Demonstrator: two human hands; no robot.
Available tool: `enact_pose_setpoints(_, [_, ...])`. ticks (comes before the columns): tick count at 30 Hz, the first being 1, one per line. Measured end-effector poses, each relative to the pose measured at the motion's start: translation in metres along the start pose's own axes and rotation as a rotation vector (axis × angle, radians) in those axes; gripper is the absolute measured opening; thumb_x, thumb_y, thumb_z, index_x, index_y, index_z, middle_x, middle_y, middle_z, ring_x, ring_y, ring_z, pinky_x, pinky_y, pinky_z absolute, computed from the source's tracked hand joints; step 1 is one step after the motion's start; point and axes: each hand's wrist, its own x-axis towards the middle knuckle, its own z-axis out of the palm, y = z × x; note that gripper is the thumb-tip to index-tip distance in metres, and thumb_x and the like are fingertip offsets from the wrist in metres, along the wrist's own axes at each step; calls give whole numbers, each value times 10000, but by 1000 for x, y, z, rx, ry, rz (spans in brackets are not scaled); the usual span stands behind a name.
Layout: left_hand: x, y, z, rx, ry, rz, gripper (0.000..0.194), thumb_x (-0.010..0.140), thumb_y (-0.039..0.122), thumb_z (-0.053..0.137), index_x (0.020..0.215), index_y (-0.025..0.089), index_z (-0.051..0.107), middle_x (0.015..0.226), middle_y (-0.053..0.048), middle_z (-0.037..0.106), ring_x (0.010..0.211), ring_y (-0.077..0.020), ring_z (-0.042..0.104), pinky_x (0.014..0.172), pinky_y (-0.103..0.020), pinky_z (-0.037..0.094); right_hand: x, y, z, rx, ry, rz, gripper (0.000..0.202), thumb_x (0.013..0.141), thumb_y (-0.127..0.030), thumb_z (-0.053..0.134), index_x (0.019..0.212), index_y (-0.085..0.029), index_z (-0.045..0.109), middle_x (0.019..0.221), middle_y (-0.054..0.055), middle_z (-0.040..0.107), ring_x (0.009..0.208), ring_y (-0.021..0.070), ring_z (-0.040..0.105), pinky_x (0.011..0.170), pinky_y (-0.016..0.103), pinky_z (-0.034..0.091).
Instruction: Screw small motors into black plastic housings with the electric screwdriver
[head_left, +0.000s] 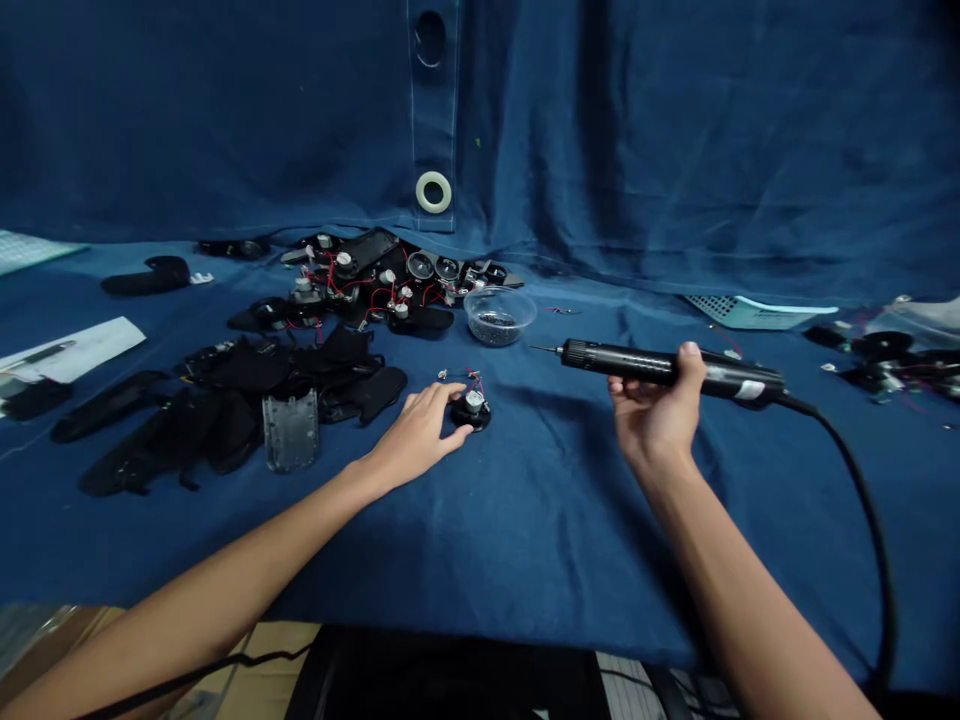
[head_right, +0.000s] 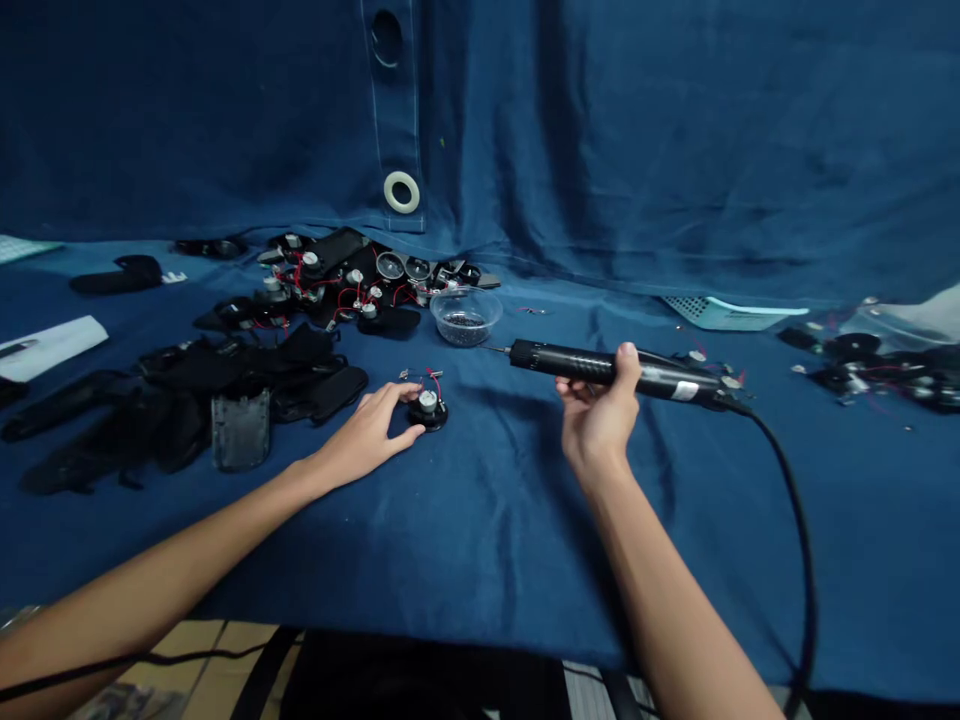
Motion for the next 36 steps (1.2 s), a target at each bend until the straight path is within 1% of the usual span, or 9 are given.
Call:
enact_pose_setpoints(13, [2,3,-1,59,-19,18,407,911,378,581,1266,225,454,1220,-79,529,1149,-263,482,971,-426,382,-10,2,0,46,-114,75,363,793,-536,621,747,-193,511,613,-44,472,532,90,480,501,221,502])
enact_pose_setpoints(20, [2,6,-2,37,-49,18,410,912,380,579,1275,232,460,1132,-65,549,1074,-238,525,963,-411,379,-14,-6,8,182,-173,243,352,831,-483,621,730,-172,490,637,-32,451,562,77,468,478,184,469])
enact_pose_setpoints(25, [1,5,-6,-16,-100,22,544,916,436,569,1400,283,374,1060,-41,549,1042,-225,519,993,-422,358,-13,-7,7,288,-205,440,467,827,-601,576,737,-163,442,659,-14,428,589,82,453,434,159,426])
enact_pose_setpoints(28, [1,4,-10,-41,-110,48,560,927,379,545,1440,295,336,1093,-53,529,1059,-228,509,998,-443,345,-12,-9,5,336,-209,519,490,819,-633,559,765,-164,428,674,-16,414,601,82,448,429,152,421])
enact_pose_setpoints(31, [-1,14,-20,-168,31,52,317,917,252,506,1231,211,523,1116,-76,534,1056,-222,510,953,-408,376,-10,-12,2,336,-224,501,485,821,-629,554,765,-169,413,672,-22,394,587,79,433,421,158,411])
enact_pose_setpoints(33, [-8,33,-32,-347,156,47,141,930,231,463,976,183,587,955,-56,577,926,-194,536,872,-364,408,-8,-15,1,313,-233,466,473,833,-615,543,752,-172,402,656,-30,371,564,74,414,409,159,391])
enact_pose_setpoints(34, [-13,46,-39,-436,176,67,192,947,246,437,846,186,590,840,-38,576,826,-178,535,822,-350,414,-8,-16,0,303,-236,452,468,838,-610,537,745,-172,399,649,-34,361,554,71,405,405,159,382])
enact_pose_setpoints(35, [-19,60,-47,-542,105,121,304,963,250,397,736,192,591,743,-25,570,746,-166,526,795,-346,413,-7,-17,0,296,-239,442,468,840,-609,533,737,-174,396,640,-38,351,546,68,397,403,160,376])
enact_pose_setpoints(36, [-27,75,-55,-677,-38,201,361,967,274,383,690,201,602,671,-18,568,690,-163,526,773,-348,422,-7,-18,0,292,-240,437,470,841,-611,530,729,-175,393,633,-42,343,539,66,392,401,161,371])
